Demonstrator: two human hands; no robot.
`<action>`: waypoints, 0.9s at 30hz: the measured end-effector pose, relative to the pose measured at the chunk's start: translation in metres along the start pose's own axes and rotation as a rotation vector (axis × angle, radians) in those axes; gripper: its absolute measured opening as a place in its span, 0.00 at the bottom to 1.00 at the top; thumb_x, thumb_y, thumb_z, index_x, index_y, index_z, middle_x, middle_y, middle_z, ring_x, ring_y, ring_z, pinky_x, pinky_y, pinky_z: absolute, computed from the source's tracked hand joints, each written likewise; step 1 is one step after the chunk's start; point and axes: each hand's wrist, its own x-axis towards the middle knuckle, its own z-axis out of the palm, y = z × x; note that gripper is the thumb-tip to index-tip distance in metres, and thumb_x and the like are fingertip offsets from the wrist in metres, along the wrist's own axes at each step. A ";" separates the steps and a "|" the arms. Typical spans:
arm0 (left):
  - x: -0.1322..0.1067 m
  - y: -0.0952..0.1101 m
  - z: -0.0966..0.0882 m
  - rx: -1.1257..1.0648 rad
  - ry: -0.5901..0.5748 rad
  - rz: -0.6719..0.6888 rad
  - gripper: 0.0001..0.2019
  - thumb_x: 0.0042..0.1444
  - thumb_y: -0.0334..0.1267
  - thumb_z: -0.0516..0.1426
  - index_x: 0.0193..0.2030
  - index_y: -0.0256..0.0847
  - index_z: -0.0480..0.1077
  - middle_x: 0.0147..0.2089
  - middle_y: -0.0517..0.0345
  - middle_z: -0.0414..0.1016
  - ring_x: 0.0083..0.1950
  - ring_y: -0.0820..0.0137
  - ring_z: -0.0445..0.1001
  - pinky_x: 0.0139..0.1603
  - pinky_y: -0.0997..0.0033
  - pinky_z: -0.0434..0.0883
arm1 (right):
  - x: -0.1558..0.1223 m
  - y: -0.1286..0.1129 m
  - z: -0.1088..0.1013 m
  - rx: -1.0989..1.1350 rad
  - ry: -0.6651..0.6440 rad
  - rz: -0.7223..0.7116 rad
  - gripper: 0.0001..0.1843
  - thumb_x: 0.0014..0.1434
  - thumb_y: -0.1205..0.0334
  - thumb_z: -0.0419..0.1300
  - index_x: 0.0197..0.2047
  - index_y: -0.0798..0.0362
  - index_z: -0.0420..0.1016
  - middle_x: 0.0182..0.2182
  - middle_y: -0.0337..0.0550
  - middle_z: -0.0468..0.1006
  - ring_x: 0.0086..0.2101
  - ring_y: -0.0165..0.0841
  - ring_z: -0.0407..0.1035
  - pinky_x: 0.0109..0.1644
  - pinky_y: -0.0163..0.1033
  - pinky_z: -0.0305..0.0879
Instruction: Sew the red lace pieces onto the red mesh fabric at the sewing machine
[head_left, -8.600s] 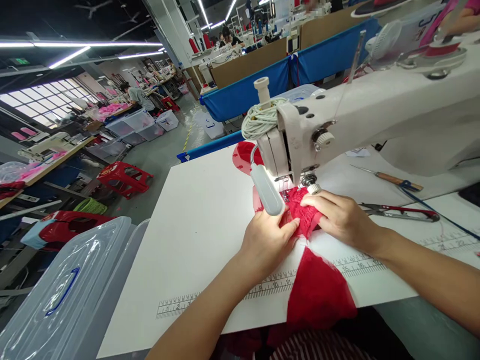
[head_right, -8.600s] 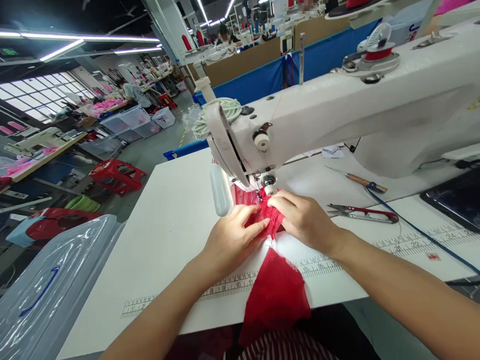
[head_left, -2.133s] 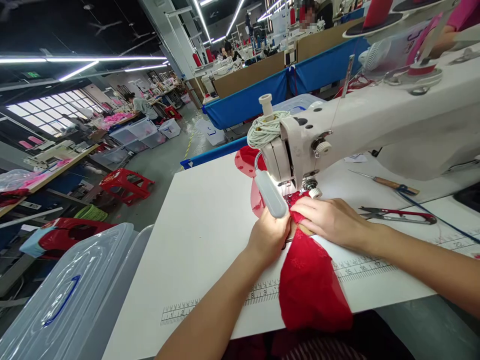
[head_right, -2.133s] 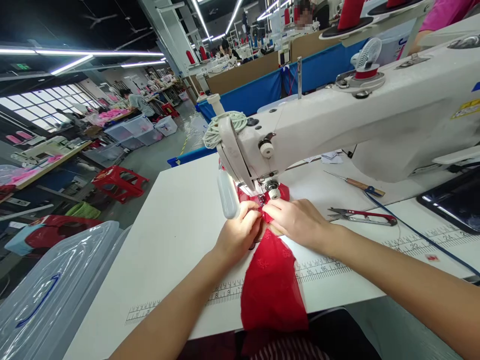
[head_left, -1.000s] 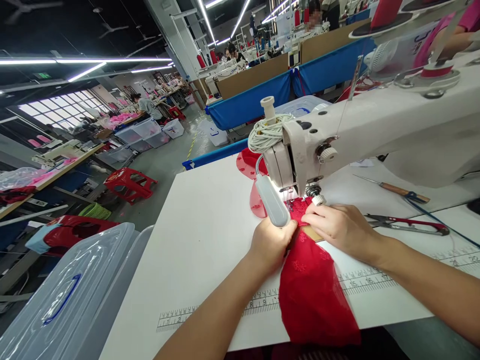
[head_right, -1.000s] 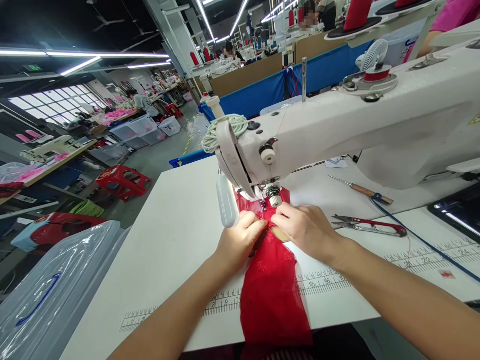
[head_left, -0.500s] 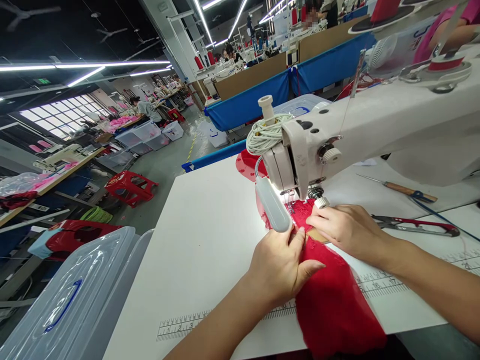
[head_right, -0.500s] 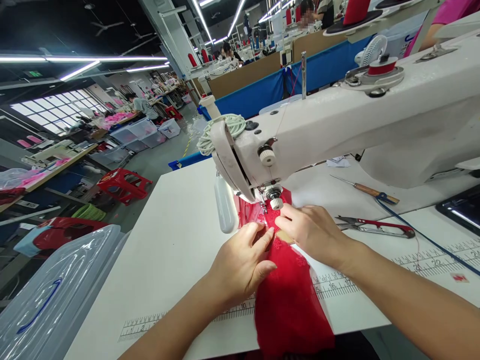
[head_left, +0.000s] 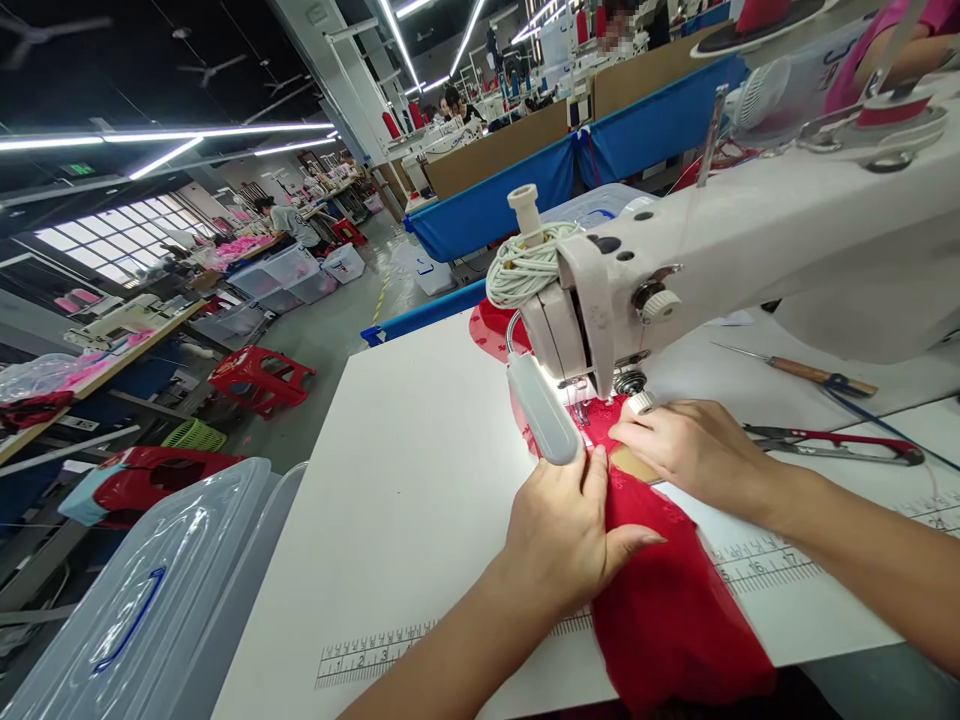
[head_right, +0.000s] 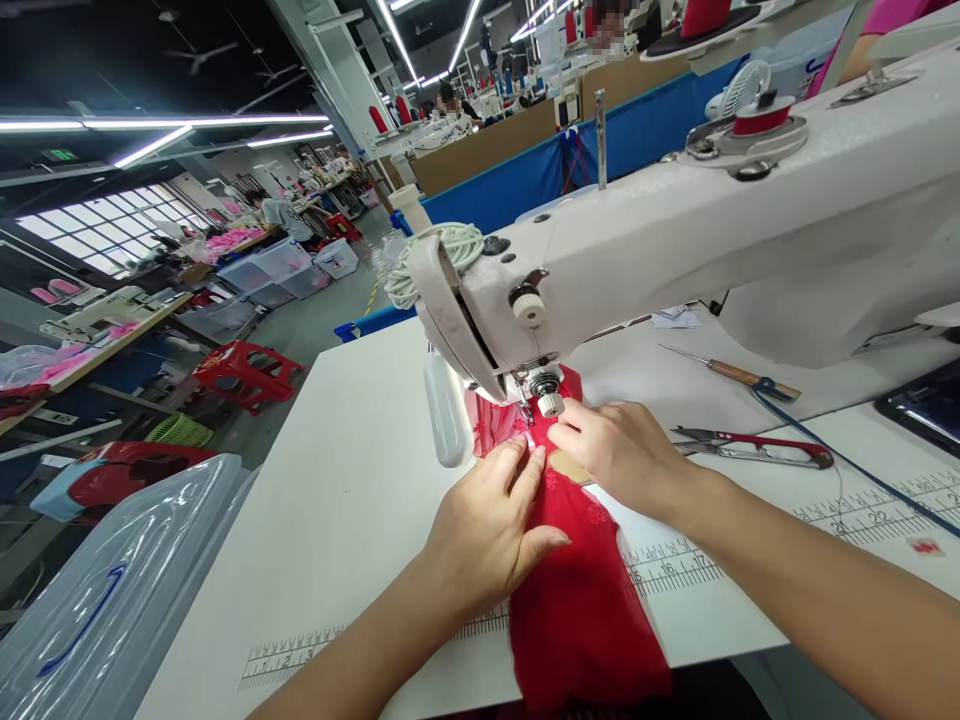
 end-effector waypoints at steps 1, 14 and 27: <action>0.001 0.000 0.000 0.007 0.005 0.001 0.45 0.64 0.64 0.30 0.54 0.27 0.72 0.46 0.37 0.77 0.45 0.56 0.77 0.44 0.58 0.77 | 0.001 0.001 0.000 -0.007 0.003 0.001 0.10 0.57 0.73 0.52 0.31 0.51 0.72 0.26 0.38 0.74 0.22 0.30 0.59 0.26 0.38 0.43; 0.004 -0.004 0.006 0.076 0.021 -0.009 0.42 0.64 0.65 0.37 0.55 0.27 0.71 0.49 0.36 0.77 0.50 0.51 0.75 0.53 0.50 0.73 | 0.007 0.004 0.000 -0.076 -0.044 0.036 0.13 0.58 0.74 0.48 0.32 0.51 0.71 0.29 0.39 0.73 0.22 0.28 0.58 0.25 0.36 0.46; 0.009 -0.001 0.004 -0.025 0.038 -0.040 0.41 0.64 0.65 0.34 0.60 0.30 0.66 0.47 0.40 0.74 0.47 0.55 0.73 0.45 0.55 0.73 | 0.003 -0.003 0.001 0.126 0.127 -0.131 0.17 0.62 0.75 0.49 0.42 0.54 0.79 0.43 0.49 0.81 0.43 0.41 0.71 0.42 0.44 0.64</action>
